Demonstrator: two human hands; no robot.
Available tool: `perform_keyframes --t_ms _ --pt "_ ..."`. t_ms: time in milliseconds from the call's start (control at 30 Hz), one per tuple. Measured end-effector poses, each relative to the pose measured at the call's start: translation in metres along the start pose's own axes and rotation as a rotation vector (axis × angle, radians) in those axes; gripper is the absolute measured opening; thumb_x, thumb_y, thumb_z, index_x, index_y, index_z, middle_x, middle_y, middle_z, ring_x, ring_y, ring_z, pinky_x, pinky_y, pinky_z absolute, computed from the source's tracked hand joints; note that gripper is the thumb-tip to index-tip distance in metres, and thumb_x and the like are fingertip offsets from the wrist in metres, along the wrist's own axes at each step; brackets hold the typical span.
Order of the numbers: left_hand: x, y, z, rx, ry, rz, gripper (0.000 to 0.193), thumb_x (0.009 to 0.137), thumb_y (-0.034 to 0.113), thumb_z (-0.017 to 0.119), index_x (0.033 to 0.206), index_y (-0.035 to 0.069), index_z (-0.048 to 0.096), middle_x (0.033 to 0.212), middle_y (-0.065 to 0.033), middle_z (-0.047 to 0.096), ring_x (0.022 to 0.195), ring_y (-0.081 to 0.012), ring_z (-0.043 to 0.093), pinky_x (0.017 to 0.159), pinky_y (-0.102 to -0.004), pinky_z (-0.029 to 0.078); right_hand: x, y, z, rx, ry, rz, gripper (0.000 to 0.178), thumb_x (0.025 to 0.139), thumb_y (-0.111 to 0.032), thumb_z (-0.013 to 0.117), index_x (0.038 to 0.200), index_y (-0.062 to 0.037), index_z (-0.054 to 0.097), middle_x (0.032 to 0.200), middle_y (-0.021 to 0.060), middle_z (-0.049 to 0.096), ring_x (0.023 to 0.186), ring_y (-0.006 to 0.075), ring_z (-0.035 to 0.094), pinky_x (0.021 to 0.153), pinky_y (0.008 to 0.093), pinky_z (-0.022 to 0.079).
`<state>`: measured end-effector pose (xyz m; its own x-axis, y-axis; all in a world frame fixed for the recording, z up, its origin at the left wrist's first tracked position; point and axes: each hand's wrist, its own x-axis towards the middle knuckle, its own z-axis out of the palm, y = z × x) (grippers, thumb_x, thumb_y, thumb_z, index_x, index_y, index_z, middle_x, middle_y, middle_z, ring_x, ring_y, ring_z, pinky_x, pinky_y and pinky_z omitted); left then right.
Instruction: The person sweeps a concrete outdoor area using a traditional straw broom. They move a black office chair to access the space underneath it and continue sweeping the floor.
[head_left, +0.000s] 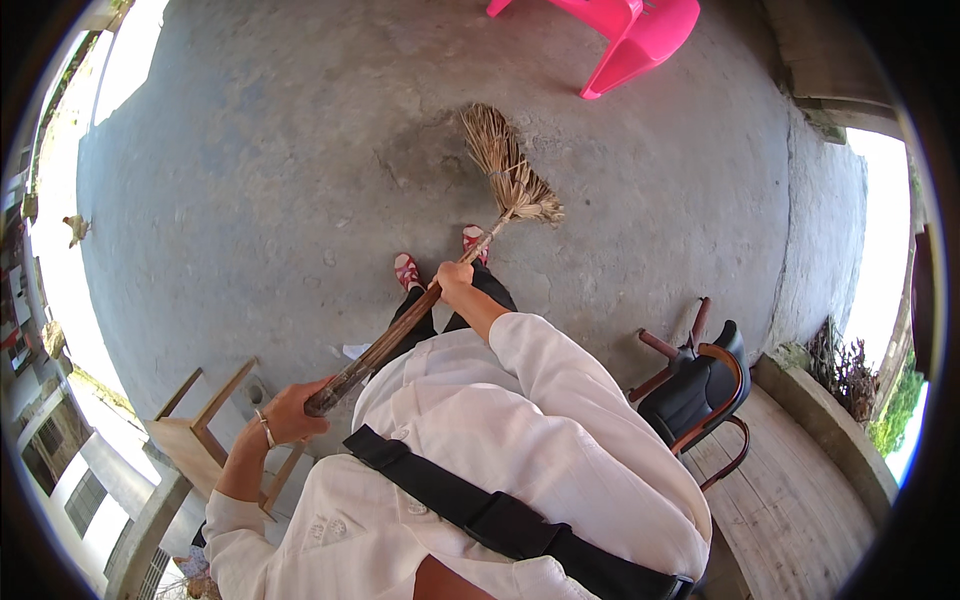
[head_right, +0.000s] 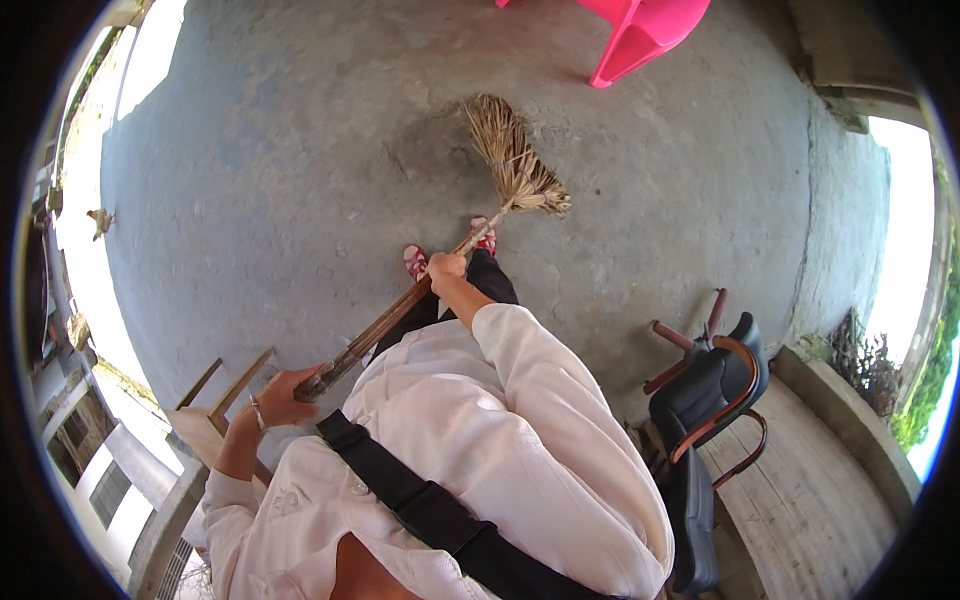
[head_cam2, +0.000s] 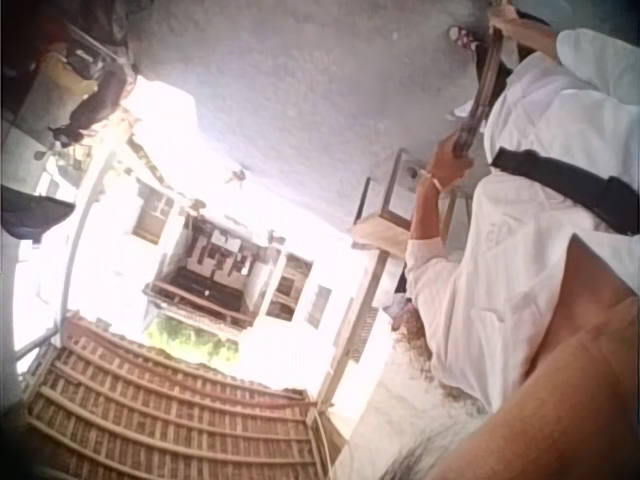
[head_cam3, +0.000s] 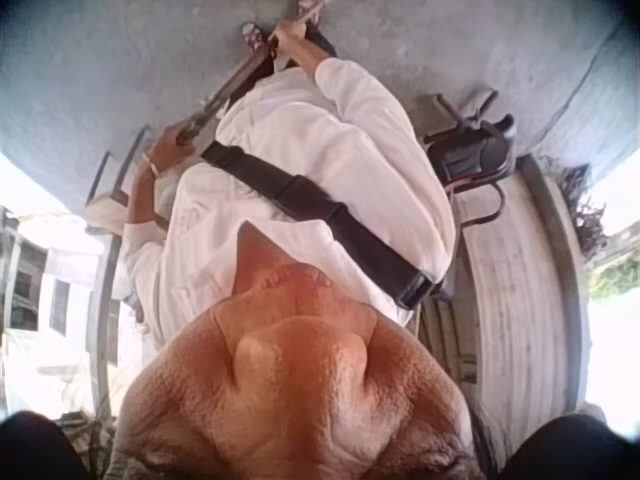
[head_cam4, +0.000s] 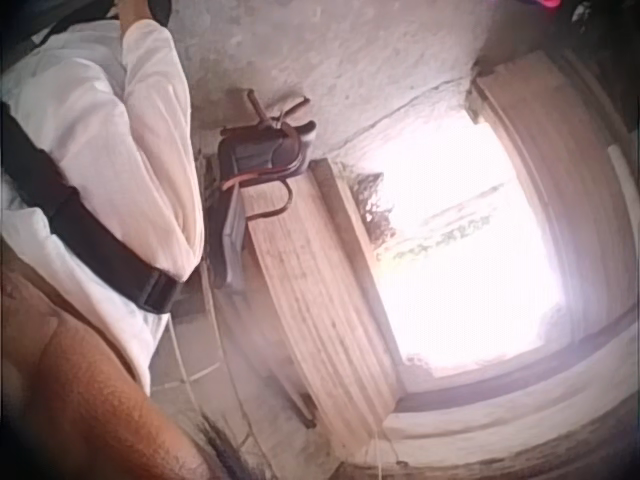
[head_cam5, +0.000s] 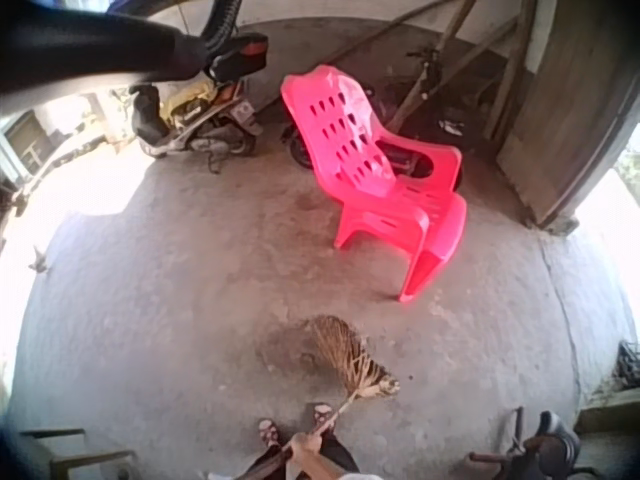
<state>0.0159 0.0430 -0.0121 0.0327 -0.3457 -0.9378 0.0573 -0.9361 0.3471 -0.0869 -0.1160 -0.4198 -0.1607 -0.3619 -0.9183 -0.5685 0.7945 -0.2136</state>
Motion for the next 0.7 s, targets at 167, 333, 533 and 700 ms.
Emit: perform_keyframes --t_ms 167,333,533,700 --pt "0.025 0.023 0.006 0.070 -0.048 0.082 0.061 0.061 0.007 0.055 0.121 0.012 0.042 0.058 -0.0036 0.048 0.048 -0.0098 0.047 0.047 -0.0245 0.040 -0.050 -0.068 -0.079 0.166 0.000 0.030 0.014 0.075 0.001 0.039 0.082 0.0088 0.049 0.057 0.0163 0.052 0.044 0.0260 0.054 0.038 0.0368 0.045" --pt "0.039 0.009 0.010 -0.128 -0.161 0.038 0.061 0.062 0.008 0.055 0.121 0.012 0.041 0.061 -0.0047 0.050 0.046 -0.0114 0.047 0.046 -0.0245 0.040 -0.024 -0.051 -0.070 0.043 -0.036 0.107 0.017 0.076 -0.001 0.044 0.089 0.0089 0.050 0.062 0.0193 0.055 0.049 0.0290 0.057 0.041 0.0384 0.047" --pt "-0.008 -0.019 -0.013 0.298 0.184 0.135 0.062 0.060 0.003 0.055 0.121 0.013 0.043 0.065 -0.0072 0.053 0.058 -0.0190 0.053 0.059 -0.0293 0.044 -0.019 -0.003 -0.008 0.274 -0.132 0.099 0.006 0.078 -0.005 0.043 0.082 -0.0001 0.042 0.054 0.0127 0.046 0.042 0.0239 0.048 0.041 0.0366 0.044" --pt "-0.040 -0.014 0.009 0.924 0.884 -0.104 0.041 0.058 0.007 0.063 0.098 0.012 0.053 0.074 -0.0078 0.056 0.073 -0.0263 0.055 0.066 -0.0370 0.042 -0.136 -0.064 -0.011 0.663 -0.394 0.042 0.005 0.071 -0.001 0.045 0.067 0.0018 0.045 0.055 0.0098 0.045 0.041 0.0202 0.046 0.042 0.0353 0.049"
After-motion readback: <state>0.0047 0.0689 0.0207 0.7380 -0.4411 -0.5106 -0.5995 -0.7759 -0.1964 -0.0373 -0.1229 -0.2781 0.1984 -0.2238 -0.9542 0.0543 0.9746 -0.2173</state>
